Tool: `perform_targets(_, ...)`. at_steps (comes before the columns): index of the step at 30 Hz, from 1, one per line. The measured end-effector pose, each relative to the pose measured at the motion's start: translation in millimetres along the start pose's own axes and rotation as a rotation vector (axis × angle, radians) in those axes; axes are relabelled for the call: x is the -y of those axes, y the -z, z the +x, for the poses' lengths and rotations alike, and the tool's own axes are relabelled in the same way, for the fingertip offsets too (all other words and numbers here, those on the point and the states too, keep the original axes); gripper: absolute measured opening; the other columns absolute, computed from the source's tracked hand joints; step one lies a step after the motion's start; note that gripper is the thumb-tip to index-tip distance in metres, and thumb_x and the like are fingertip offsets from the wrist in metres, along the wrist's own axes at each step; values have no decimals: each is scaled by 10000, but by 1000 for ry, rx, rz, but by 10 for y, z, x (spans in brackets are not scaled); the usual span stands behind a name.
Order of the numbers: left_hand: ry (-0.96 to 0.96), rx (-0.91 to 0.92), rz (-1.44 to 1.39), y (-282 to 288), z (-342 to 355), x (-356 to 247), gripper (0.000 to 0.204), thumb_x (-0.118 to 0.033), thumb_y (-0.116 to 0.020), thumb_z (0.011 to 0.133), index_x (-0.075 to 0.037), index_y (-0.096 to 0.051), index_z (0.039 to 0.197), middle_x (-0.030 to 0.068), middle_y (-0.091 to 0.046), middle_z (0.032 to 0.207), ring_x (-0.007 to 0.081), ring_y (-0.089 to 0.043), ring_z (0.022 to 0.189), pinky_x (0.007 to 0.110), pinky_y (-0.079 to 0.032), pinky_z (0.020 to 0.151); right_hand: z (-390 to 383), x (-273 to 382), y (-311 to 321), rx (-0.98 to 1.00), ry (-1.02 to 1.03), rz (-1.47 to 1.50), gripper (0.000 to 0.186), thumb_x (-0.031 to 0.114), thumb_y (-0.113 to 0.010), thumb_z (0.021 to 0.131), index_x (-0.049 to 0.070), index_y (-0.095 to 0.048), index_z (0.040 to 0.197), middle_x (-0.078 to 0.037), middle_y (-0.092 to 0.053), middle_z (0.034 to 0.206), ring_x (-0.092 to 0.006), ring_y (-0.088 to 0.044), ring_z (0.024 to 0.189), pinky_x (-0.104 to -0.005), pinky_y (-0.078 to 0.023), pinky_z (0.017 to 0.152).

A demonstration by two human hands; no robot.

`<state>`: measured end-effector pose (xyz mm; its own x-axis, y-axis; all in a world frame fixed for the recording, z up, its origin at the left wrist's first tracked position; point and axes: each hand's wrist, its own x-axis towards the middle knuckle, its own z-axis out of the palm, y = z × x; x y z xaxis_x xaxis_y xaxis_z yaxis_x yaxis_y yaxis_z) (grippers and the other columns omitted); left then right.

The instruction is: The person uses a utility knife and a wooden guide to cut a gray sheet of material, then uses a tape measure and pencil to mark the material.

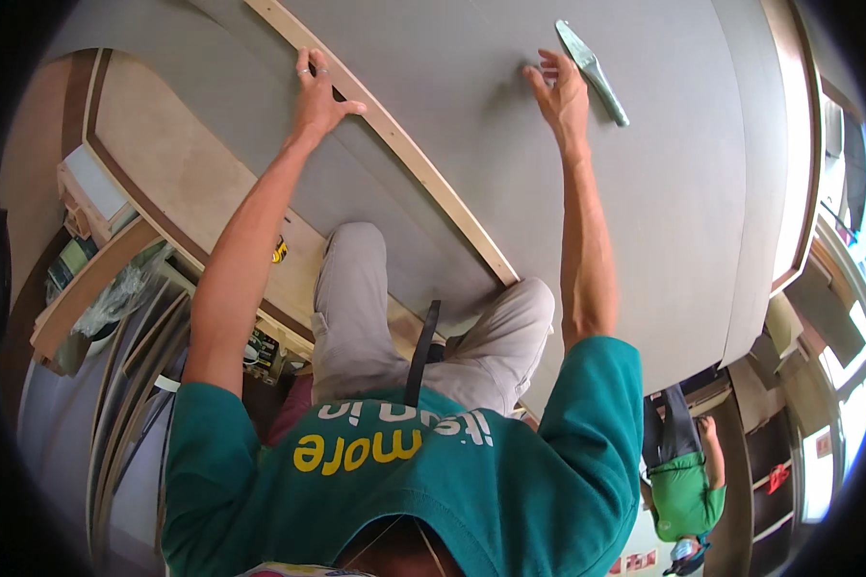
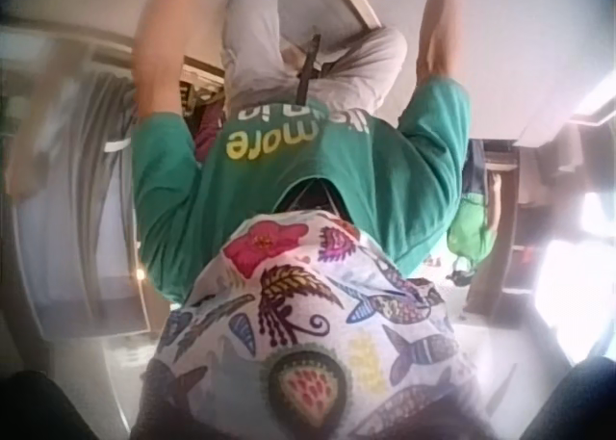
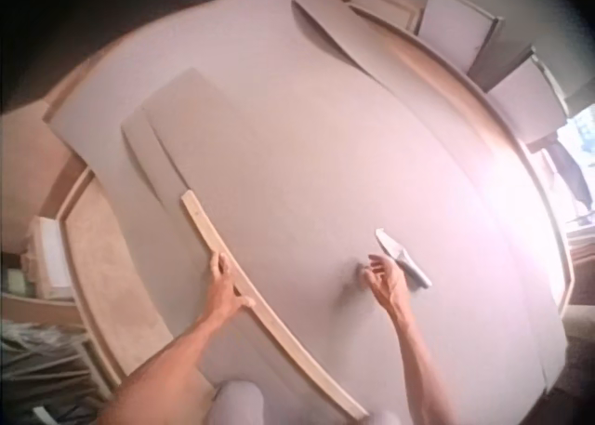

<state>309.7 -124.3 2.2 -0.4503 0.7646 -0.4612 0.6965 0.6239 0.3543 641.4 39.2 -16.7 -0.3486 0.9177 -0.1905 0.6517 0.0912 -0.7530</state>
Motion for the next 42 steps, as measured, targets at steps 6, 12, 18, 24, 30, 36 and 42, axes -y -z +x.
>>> perform_targets(6, -19, -4, 56, 24, 5, 102, 1259, -321, -937, 585, 102, -168, 1488, 226, -11, 1596, 367, -504, 1270, 369, -503, 999, -1527, -154, 184, -125, -119, -226, 337, 138, -701, 847, 65, -619, 1165, -143, -649, 1032, -295, -623, 979, -416, -491, 852)
perform_targets(12, -312, -91, 167, -254, 297, 484, 1229, -524, -878, 626, 124, -252, 1461, 255, -140, 1577, 396, -346, 1392, 411, -357, 1123, -3054, -211, 283, -156, -337, -165, 354, 108, -712, 823, 74, -608, 1160, -136, -639, 1041, -314, -622, 983, -426, -496, 860)
perform_targets(18, -387, -173, 180, -524, 422, 1153, 1099, -593, -790, 717, 74, -334, 1463, 278, -235, 1552, 402, -192, 1455, 477, -206, 1187, -4278, 14, 778, -370, -554, -37, 313, 181, -660, 874, 35, -607, 1145, -191, -619, 1087, -347, -613, 1023, -445, -486, 902)
perform_targets(24, -576, -40, 44, -1009, -1195, 457, 905, -501, -714, 843, 16, -346, 1489, 258, -233, 1565, 377, -270, 1442, 446, -263, 1164, -6383, -534, 311, -681, -926, 94, 394, 278, -613, 909, 5, -581, 1191, -200, -622, 1138, -309, -630, 1015, -404, -507, 887)
perform_targets(30, -740, 118, 182, -891, -2483, 727, 693, -426, -661, 890, 3, -488, 1405, 222, -472, 1445, 368, -398, 1380, 440, -307, 1144, -7628, -790, -670, -703, -1102, 289, 492, 358, -667, 854, 3, -587, 1186, -200, -663, 1101, -329, -645, 1015, -428, -505, 896)
perform_targets(36, -754, 337, 222, -845, -2552, 639, 616, -406, -582, 926, 42, -541, 1346, 223, -477, 1445, 353, -395, 1379, 432, -275, 1161, -7183, -868, -291, -1106, -762, 540, 524, 387, -674, 872, -8, -597, 1207, -184, -693, 1035, -271, -672, 961, -378, -535, 850)
perform_targets(42, -825, 384, 592, -855, -2422, 475, 585, -380, -573, 923, 52, -565, 1318, 233, -497, 1421, 352, -419, 1355, 430, -293, 1150, -6467, 725, 583, -848, -635, -64, 675, 449, -708, 819, 119, -479, 1362, -244, -444, 1361, -402, -440, 1292, -512, -402, 1035)
